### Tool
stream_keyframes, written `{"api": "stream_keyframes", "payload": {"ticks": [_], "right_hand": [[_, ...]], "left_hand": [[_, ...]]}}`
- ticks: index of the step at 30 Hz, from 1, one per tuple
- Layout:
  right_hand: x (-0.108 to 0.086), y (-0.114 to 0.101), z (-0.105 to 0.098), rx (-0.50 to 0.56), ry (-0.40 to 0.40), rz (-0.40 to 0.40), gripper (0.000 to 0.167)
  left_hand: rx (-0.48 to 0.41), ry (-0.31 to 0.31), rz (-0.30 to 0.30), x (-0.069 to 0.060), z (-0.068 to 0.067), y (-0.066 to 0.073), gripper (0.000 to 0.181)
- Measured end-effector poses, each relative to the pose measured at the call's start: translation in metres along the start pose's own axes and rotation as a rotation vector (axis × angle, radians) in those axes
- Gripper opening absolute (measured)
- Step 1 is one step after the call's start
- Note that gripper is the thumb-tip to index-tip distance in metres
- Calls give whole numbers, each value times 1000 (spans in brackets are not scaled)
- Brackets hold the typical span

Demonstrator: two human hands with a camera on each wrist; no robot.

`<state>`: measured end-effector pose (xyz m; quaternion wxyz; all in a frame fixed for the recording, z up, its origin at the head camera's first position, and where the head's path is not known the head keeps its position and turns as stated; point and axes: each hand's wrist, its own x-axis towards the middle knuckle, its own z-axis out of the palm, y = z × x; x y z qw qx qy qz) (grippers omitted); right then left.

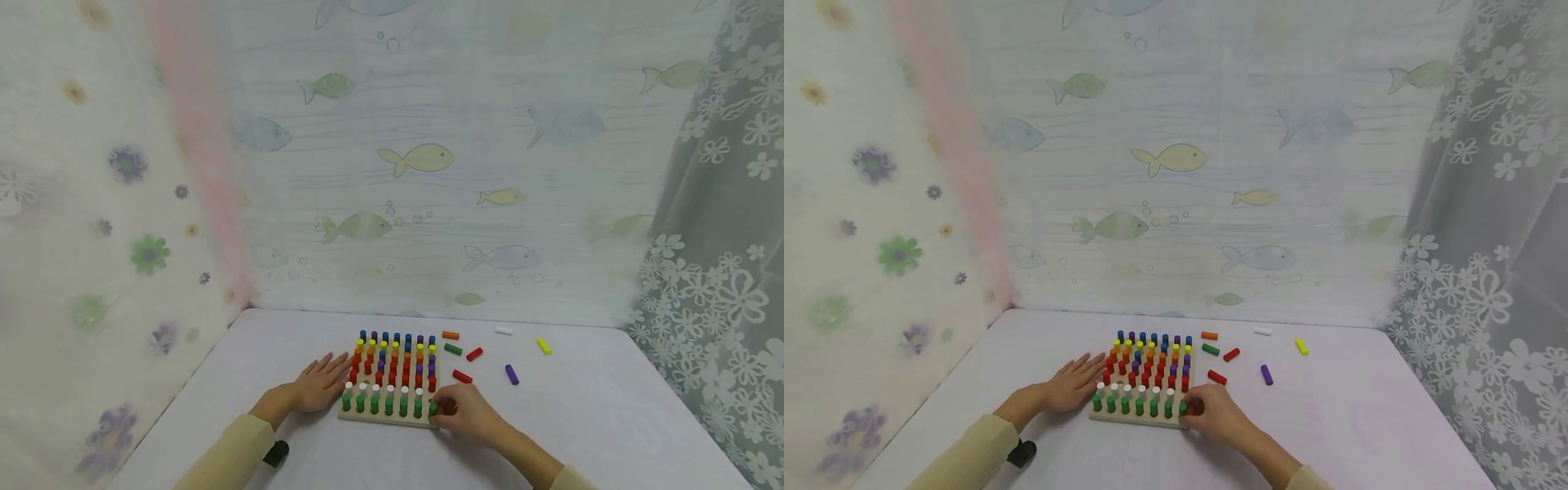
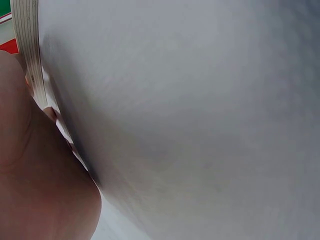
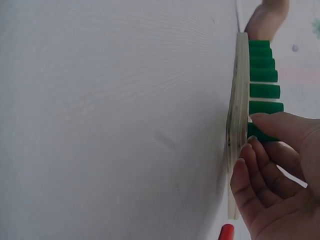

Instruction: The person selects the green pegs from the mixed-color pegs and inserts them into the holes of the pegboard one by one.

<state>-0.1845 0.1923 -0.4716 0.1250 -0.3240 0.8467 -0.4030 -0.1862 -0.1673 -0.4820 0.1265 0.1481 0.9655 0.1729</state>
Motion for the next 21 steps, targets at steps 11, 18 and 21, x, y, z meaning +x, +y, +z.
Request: {"api": "stream_keyframes", "payload": {"ticks": [11, 18, 21], "right_hand": [[-5, 0, -28, -103, 14, -74, 24], [1, 4, -48, -182, 106, -79, 23], [6, 10, -55, -207, 151, -76, 23]], "left_hand": [[7, 32, -24, 6, 8, -8, 63], [22, 15, -13, -1, -1, 4, 63], [32, 9, 3, -1, 0, 3, 63]]}}
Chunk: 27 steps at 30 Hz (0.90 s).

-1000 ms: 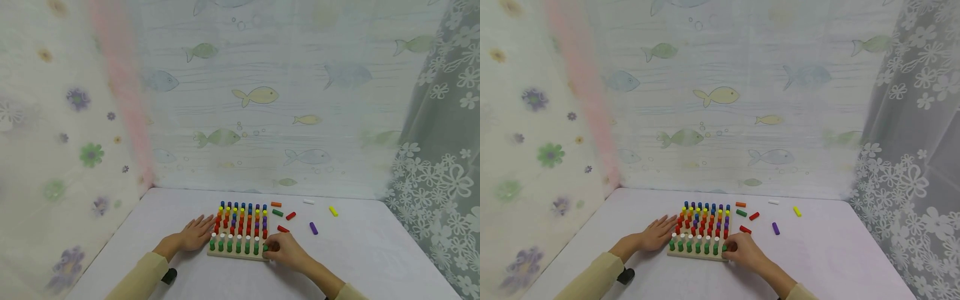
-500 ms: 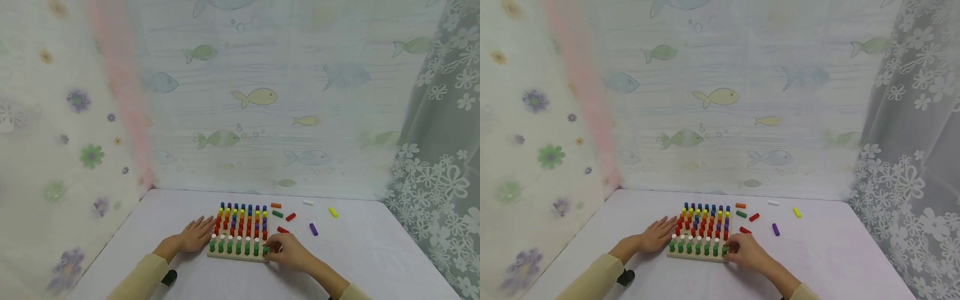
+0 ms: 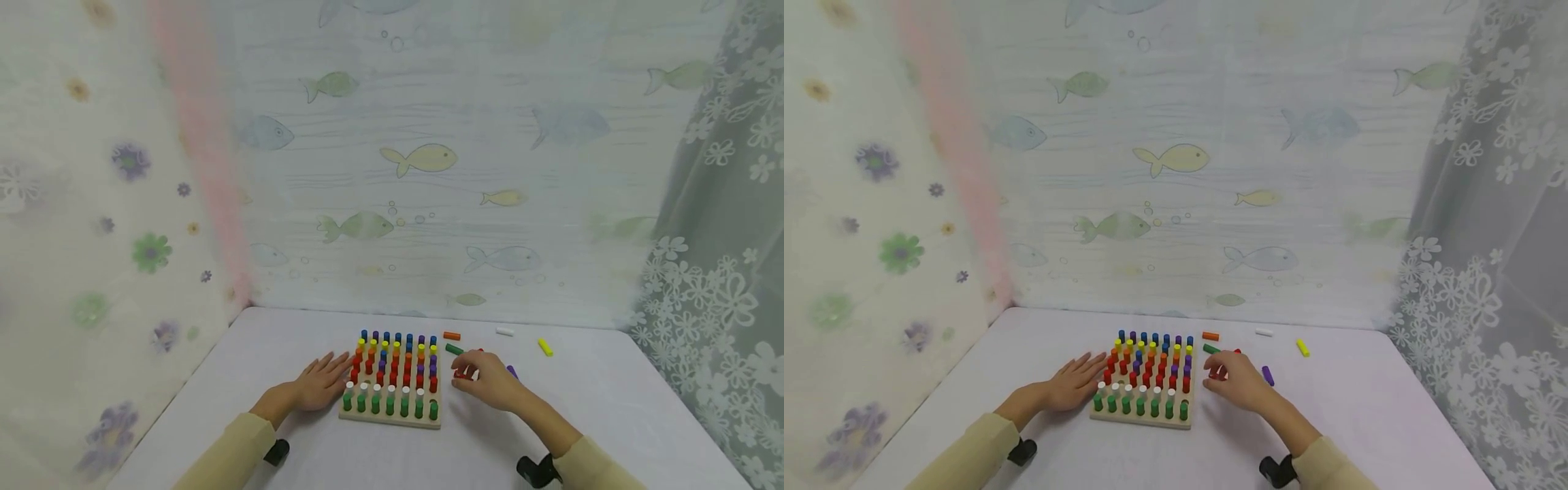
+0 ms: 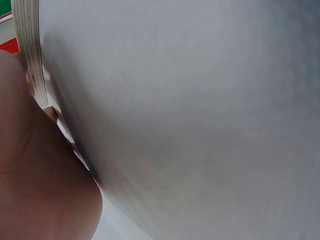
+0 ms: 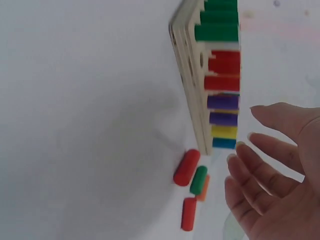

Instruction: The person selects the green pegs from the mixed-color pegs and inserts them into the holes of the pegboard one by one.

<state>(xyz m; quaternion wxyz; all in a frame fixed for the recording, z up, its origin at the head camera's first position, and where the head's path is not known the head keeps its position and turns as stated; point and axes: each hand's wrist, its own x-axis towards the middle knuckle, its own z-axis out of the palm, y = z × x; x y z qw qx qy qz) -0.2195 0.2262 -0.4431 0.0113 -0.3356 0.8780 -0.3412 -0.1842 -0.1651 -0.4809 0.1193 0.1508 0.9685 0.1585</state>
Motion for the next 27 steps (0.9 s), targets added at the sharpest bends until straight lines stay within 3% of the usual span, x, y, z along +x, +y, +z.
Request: {"api": "stream_keyframes", "payload": {"ticks": [13, 19, 27], "right_hand": [[34, 25, -3, -51, 117, 185, 33], [46, 32, 4, -39, 127, 250, 35], [59, 38, 13, -58, 125, 310, 32]], "left_hand": [[-17, 8, 10, 3, 4, -5, 67], [-11, -8, -14, 3, 1, -3, 65], [0, 11, 9, 1, 2, -3, 64]]}}
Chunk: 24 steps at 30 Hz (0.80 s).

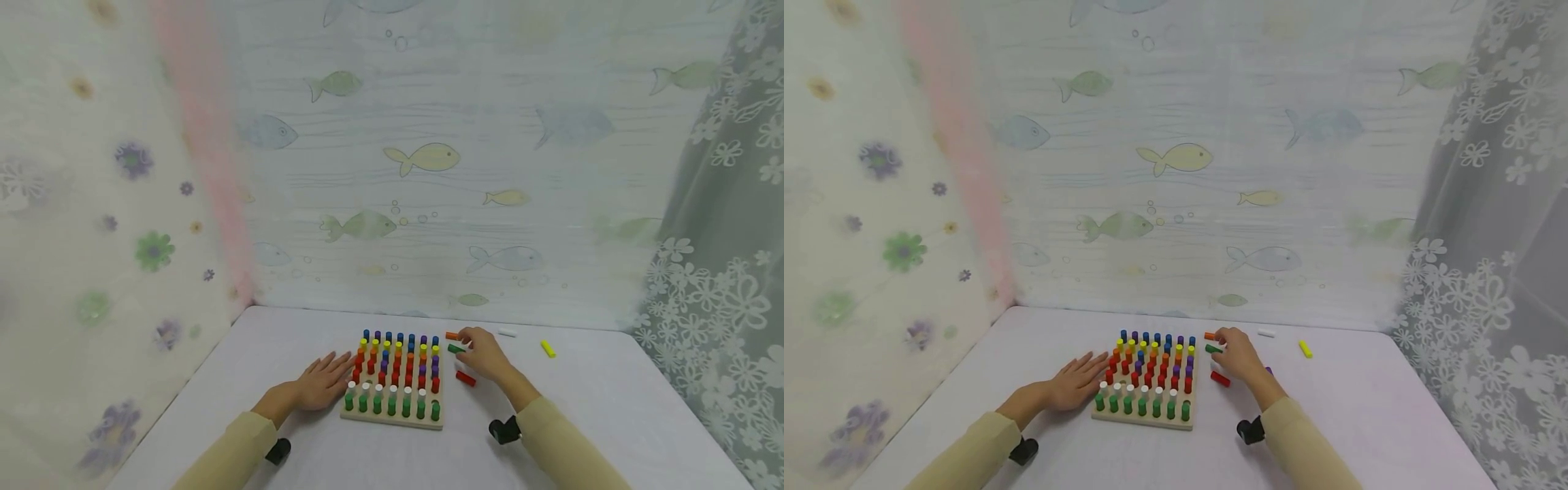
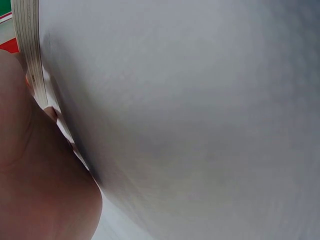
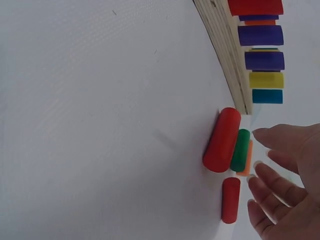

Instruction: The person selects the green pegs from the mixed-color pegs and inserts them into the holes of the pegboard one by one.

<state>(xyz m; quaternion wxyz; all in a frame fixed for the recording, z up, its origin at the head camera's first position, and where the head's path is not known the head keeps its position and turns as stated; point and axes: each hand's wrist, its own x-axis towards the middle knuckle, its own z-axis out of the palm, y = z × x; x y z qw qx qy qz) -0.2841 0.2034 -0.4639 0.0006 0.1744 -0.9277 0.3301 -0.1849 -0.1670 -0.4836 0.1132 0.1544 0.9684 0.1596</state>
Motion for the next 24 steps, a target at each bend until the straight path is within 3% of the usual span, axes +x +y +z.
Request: {"api": "stream_keyframes", "payload": {"ticks": [13, 24], "right_hand": [[11, 2, 10, -62, -24, 39, 32], [13, 4, 18, -105, -29, 20, 22]], "left_hand": [[5, -26, -28, 1, -3, 1, 64], [-1, -8, -14, 11, 9, -14, 66]]}}
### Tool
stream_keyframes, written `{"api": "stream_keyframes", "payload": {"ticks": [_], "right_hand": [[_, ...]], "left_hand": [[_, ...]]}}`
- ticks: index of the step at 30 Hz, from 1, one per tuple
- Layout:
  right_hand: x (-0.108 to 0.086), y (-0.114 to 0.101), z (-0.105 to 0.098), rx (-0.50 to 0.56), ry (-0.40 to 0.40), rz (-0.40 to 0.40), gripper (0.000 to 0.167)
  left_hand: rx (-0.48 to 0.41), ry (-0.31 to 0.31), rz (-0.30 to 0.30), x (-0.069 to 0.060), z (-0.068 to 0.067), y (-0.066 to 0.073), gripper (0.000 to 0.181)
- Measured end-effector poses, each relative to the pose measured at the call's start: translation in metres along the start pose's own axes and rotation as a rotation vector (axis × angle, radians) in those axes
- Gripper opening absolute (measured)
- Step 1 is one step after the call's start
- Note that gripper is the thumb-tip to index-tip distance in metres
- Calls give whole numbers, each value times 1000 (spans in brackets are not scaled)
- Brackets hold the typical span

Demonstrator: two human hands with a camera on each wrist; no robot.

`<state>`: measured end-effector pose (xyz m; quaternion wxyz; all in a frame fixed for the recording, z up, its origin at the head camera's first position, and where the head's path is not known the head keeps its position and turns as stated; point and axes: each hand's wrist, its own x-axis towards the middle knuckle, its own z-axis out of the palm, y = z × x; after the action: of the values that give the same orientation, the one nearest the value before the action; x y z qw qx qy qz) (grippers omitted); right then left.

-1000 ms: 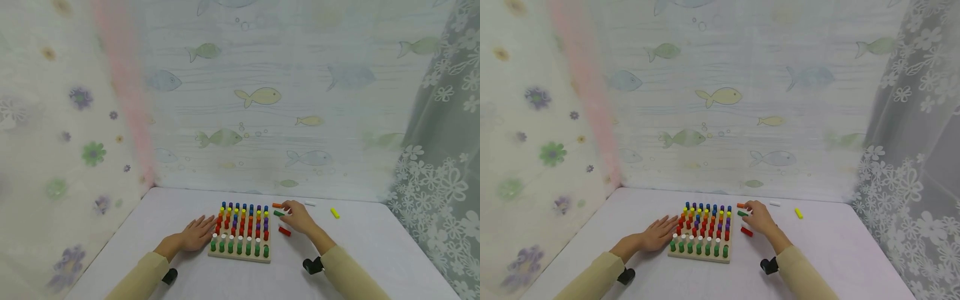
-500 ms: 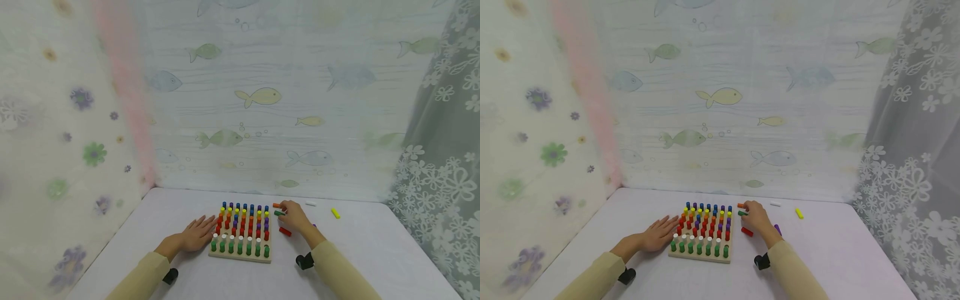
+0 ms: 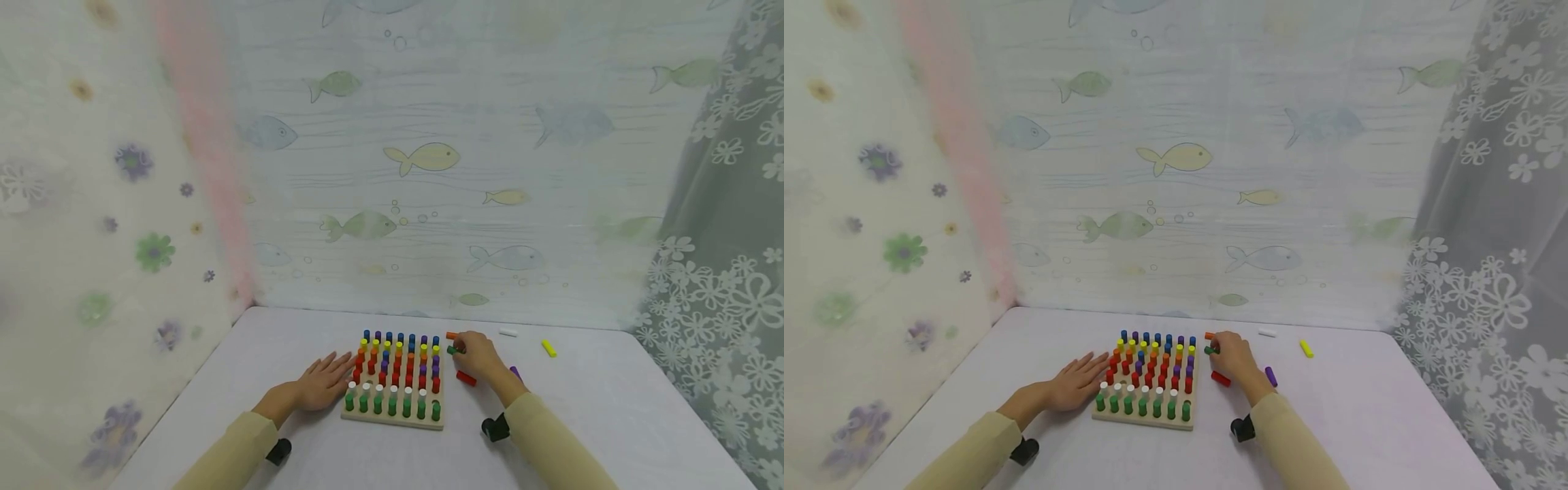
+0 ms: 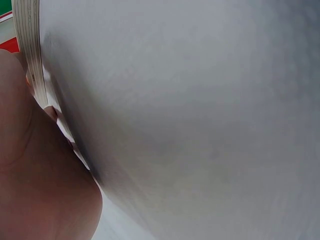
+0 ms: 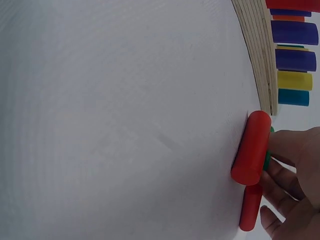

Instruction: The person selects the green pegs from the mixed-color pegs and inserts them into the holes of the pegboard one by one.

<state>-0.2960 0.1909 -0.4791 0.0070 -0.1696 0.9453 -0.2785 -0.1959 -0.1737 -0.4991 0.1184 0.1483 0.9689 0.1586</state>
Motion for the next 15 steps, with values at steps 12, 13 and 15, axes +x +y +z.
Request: {"api": "stream_keyframes", "payload": {"ticks": [12, 13, 15], "right_hand": [[-2, -2, -2, -58, -1, -96, 18], [-3, -3, -2, -55, 5, -103, 18], [-4, -4, -4, -35, 13, -114, 18]], "left_hand": [[15, -11, -8, -1, -3, 2, 65], [13, -12, -9, -3, -5, 4, 65], [11, -18, -16, -5, -9, 8, 64]]}}
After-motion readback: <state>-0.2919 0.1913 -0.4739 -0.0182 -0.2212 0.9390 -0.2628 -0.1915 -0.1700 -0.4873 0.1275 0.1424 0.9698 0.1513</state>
